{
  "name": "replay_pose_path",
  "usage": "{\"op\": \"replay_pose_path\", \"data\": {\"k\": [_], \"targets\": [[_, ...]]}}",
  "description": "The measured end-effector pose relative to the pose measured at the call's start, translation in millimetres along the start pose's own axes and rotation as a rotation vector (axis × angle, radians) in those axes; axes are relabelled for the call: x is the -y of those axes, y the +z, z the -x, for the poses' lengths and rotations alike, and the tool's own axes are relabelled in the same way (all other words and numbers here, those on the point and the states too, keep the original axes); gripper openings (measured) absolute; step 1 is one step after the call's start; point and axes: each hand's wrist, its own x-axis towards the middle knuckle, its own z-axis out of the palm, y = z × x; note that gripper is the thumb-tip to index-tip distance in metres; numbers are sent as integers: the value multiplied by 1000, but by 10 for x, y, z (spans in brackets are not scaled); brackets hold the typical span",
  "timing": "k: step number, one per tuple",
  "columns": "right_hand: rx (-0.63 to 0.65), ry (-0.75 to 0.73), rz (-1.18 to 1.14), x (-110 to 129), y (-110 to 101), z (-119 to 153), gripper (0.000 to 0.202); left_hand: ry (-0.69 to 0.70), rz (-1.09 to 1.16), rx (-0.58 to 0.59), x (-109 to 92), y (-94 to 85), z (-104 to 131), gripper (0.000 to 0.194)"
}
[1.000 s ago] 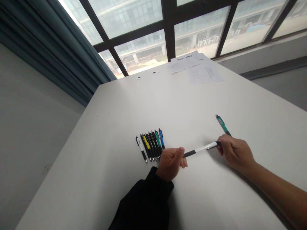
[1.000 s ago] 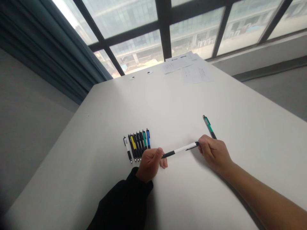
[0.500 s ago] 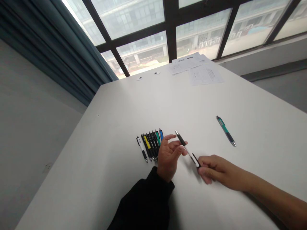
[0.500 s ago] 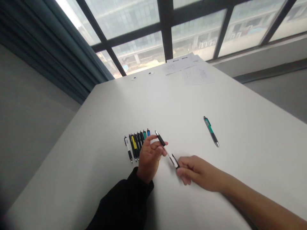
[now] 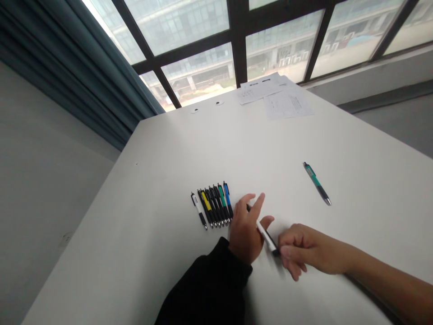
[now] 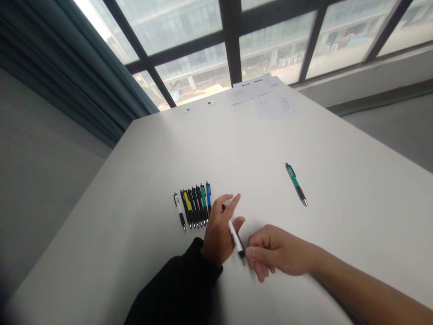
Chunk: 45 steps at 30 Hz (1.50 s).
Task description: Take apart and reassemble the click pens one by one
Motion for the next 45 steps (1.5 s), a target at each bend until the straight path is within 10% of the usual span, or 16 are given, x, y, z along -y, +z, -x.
{"op": "replay_pose_path", "data": {"k": [8, 14, 21, 45], "targets": [[-231, -98, -97, -82, -77, -94, 49, -89, 598, 275, -135, -20, 54, 73], [-207, -137, -279, -193, -163, -81, 58, -152, 492, 197, -139, -10, 22, 46], [-142, -58, -82, -129, -176, -25, 50, -156, 421, 446, -134, -54, -25, 47], [-348, -344, 594, 6, -155, -5, 34, -446, 645, 403, -146, -19, -31, 61]]}}
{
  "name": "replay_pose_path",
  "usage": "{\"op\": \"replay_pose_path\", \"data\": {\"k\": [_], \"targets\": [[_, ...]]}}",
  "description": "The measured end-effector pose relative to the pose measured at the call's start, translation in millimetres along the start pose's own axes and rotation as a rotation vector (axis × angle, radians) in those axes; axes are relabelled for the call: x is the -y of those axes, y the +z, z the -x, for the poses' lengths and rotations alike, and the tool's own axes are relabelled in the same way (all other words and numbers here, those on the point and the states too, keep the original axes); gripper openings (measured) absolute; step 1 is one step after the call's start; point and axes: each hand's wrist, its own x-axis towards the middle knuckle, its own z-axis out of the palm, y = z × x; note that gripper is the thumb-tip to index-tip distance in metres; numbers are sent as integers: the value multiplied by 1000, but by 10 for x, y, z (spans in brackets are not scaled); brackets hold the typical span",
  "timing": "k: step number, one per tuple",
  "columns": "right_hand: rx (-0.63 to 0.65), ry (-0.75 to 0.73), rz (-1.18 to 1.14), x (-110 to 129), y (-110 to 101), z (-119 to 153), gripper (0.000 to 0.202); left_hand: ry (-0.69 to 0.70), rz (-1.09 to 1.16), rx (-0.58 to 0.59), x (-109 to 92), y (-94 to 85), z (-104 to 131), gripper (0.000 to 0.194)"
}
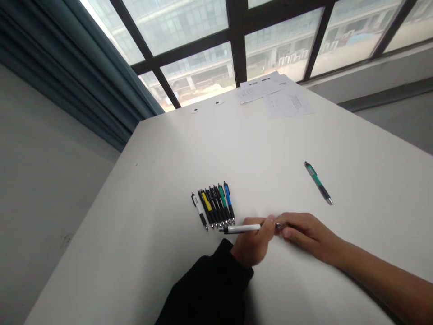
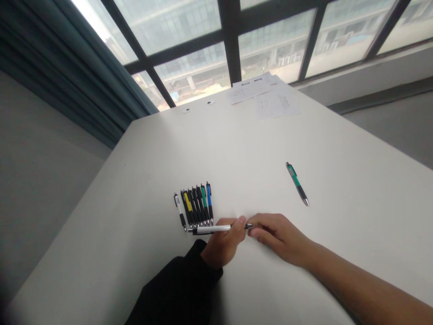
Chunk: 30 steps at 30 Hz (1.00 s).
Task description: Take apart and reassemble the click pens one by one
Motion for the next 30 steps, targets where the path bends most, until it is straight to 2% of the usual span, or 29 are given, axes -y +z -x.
{"op": "replay_pose_path", "data": {"k": [3, 7, 9, 15, 18, 21, 26, 30], "targets": [[-20, 98, -52, -1, 12, 2, 44, 14, 6, 12, -6, 2, 0, 59], [-115, 185, -234, -34, 58, -2, 26, 0, 18, -7, -1, 7, 0, 58], [-160, 197, -355, -45, 66, -7, 30, 9, 8, -8, -1, 3, 3, 57], [-89, 233, -318, -5, 22, -22, 35, 43, -33, -3, -46, -7, 10, 59], [-152, 222, -431, 6, 23, -24, 27, 20, -20, -2, -43, -4, 11, 59], [-190, 187, -519, 2, 27, -22, 30, -5, 5, 2, -16, -5, 15, 60], [-158, 247, -426, -16, 21, -15, 27, 6, -2, 14, 15, -8, 14, 61], [-220, 152, -518, -45, 43, -12, 17, 13, 9, 10, 30, 0, 7, 63]]}}
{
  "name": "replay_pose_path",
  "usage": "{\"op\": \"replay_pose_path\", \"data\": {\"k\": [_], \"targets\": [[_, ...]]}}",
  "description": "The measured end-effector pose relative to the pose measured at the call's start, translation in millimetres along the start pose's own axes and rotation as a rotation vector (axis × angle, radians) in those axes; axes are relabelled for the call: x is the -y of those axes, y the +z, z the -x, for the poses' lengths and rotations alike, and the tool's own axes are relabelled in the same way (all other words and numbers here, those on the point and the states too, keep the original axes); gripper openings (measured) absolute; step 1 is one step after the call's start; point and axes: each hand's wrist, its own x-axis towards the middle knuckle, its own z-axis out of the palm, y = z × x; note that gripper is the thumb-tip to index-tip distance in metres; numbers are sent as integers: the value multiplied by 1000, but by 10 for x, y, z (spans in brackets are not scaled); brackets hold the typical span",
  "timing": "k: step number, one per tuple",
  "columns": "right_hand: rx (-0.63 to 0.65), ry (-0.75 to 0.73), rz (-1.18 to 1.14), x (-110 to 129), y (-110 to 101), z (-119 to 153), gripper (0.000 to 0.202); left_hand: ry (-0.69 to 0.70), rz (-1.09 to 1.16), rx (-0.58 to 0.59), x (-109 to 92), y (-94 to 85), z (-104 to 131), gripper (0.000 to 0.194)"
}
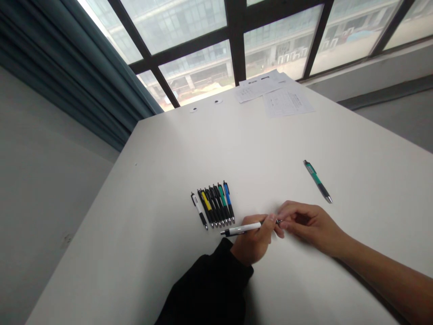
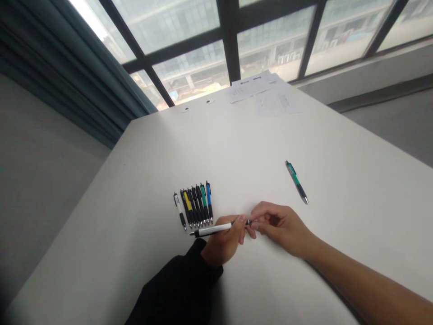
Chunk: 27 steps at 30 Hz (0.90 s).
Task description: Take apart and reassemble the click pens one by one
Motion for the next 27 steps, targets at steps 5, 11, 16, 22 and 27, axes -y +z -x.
{"op": "replay_pose_path", "data": {"k": [5, 11, 16, 22, 27], "targets": [[33, 38, -28, 3, -17, -2, 28, 0, 14, 6, 3, 1, 3, 63], [31, 34, 64, 29, -18, -15, 21, 6, -4, 5, -31, -9, 2, 61], [17, -14, -30, -19, -34, -11, 22, -12, -23, 3, -36, -21, 3, 59], [19, 74, 126, 42, -34, -17, 28, 3, 1, -7, -4, -29, -5, 59], [-21, 58, 57, 40, -17, -28, 26, -16, -15, -11, -19, -34, -11, 57]]}}
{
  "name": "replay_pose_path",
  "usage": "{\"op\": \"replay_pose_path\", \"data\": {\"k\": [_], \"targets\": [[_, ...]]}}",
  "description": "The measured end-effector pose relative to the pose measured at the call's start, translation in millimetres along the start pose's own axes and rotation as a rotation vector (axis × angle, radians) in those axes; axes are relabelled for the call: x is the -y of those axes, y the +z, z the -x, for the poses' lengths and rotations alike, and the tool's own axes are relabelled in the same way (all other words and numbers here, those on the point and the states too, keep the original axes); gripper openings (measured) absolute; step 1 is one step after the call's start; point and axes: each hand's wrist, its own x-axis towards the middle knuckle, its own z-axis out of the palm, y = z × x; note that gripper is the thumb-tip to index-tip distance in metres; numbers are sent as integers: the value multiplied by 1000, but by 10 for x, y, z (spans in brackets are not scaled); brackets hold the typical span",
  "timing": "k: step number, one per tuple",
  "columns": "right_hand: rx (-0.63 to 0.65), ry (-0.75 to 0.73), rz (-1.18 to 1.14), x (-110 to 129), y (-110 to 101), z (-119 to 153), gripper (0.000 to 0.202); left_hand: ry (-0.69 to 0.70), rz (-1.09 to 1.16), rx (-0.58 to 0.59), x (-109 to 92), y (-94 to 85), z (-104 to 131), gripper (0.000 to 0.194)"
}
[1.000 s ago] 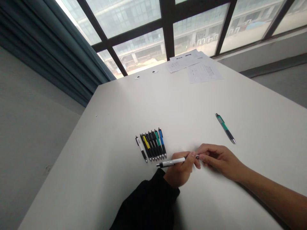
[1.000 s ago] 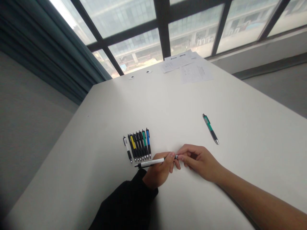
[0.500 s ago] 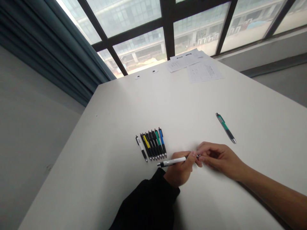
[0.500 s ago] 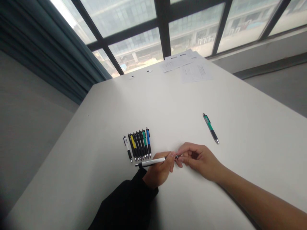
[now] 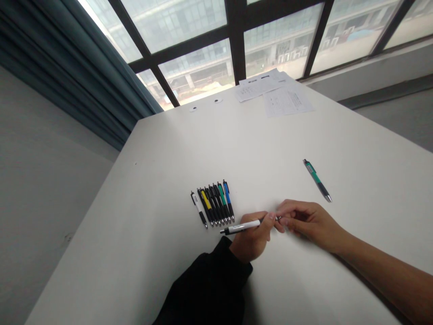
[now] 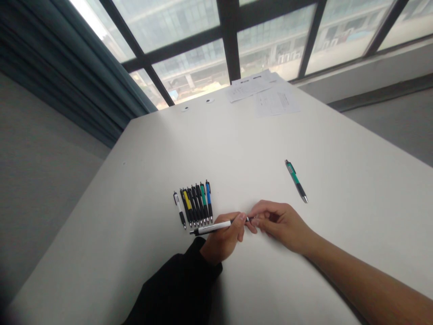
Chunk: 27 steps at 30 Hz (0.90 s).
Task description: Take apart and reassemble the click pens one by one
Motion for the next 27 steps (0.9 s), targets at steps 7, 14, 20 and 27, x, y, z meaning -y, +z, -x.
{"op": "replay_pose_path", "data": {"k": [7, 14, 20, 27], "targets": [[-12, -41, -46, -68, -36, -2, 18, -6, 10, 2, 2, 1, 6, 57], [-44, 33, -75, -89, -57, 19, 23, -25, 24, -9, -46, 2, -1, 52], [-23, 56, -58, -144, -77, 31, 27, -57, 183, -32, -24, 35, -40, 33], [-98, -126, 351, -73, -139, 40, 13, -95, 254, -101, 23, 56, -63, 31]]}}
